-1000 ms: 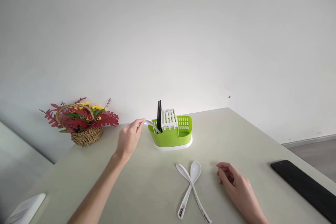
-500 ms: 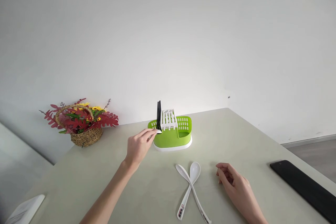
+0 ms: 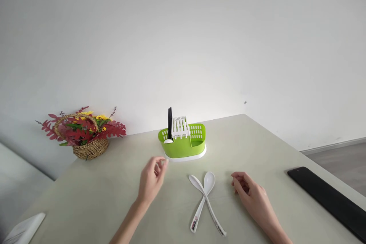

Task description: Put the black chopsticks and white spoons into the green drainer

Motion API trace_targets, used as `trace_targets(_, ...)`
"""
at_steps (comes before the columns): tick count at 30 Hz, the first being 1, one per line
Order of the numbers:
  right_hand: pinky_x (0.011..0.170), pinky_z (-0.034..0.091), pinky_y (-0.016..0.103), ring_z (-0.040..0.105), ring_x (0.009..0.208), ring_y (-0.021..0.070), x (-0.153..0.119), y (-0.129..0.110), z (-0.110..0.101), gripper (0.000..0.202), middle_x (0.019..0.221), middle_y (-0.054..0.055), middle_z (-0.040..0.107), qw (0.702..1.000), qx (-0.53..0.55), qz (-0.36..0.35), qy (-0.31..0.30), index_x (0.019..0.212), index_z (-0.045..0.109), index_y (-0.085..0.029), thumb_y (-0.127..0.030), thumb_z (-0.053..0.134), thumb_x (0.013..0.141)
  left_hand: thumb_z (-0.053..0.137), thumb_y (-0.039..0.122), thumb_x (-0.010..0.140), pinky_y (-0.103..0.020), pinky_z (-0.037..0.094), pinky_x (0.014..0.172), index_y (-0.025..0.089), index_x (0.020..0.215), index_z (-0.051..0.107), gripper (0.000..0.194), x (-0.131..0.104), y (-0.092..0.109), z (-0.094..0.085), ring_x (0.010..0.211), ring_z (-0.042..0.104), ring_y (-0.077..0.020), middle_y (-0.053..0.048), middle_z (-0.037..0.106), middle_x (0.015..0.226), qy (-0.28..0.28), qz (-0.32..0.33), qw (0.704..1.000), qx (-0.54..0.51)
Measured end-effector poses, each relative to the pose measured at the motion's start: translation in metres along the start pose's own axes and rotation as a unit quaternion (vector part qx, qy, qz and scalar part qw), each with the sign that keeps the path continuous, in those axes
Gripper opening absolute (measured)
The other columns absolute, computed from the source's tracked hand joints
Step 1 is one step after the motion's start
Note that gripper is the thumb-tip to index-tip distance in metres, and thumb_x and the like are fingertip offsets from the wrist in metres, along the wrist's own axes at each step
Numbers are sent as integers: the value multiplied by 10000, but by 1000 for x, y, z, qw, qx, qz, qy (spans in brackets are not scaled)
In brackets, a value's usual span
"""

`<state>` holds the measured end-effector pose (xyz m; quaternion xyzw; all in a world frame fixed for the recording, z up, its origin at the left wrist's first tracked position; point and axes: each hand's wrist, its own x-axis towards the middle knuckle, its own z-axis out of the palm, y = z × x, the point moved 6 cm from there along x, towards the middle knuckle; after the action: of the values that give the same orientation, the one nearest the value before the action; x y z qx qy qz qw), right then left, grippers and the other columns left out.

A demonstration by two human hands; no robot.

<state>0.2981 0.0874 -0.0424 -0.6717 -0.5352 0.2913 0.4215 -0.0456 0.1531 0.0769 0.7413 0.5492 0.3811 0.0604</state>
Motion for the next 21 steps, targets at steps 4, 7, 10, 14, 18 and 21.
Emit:
trace_targets(4,751,535,291,708,744,190,0,-2,0,336,852,-2,754,1000,-3,-3,3,1066,616,-277,-551,487,920,503,520,974,-286,498,680,215,1140,575,355,-24,12,54,668,629,-175,5,647,773,-185,-54,980,-41)
trace_targets(7,735,538,286,706,735,189,1,-5,-1,343,829,1,749,1000,-4,-11,6,1054,627,-270,-552,485,921,558,380,929,-309,505,737,211,1252,575,365,-25,31,70,796,652,-210,-22,658,844,-266,-52,962,-34)
trace_targets(10,716,542,282,705,718,190,1,-7,-2,346,819,5,757,1000,-1,-16,11,1037,652,-265,-547,500,907,613,196,825,-320,497,782,264,1314,605,494,-17,47,71,886,649,-219,-58,646,1041,-297,-11,955,12)
trace_targets(14,696,540,277,706,708,188,1,-9,-4,345,808,3,762,1000,1,-14,20,1026,665,-266,-546,517,889,616,208,891,-288,487,759,332,1187,722,338,-9,53,72,852,642,-182,-36,610,1074,-318,50,946,32)
trace_targets(18,708,528,278,697,715,188,0,-9,-2,341,796,-2,743,1000,1,-12,15,1023,641,-270,-554,493,906,662,290,933,-242,459,690,319,1002,791,149,-4,49,66,780,607,-139,-4,579,965,-283,122,950,46)
trace_targets(21,739,523,288,693,733,190,1,-7,1,345,824,0,738,1000,5,-11,1,1049,608,-273,-563,468,926,654,317,951,-225,453,658,298,965,788,136,-7,47,46,723,589,-114,1,586,944,-242,148,959,22)
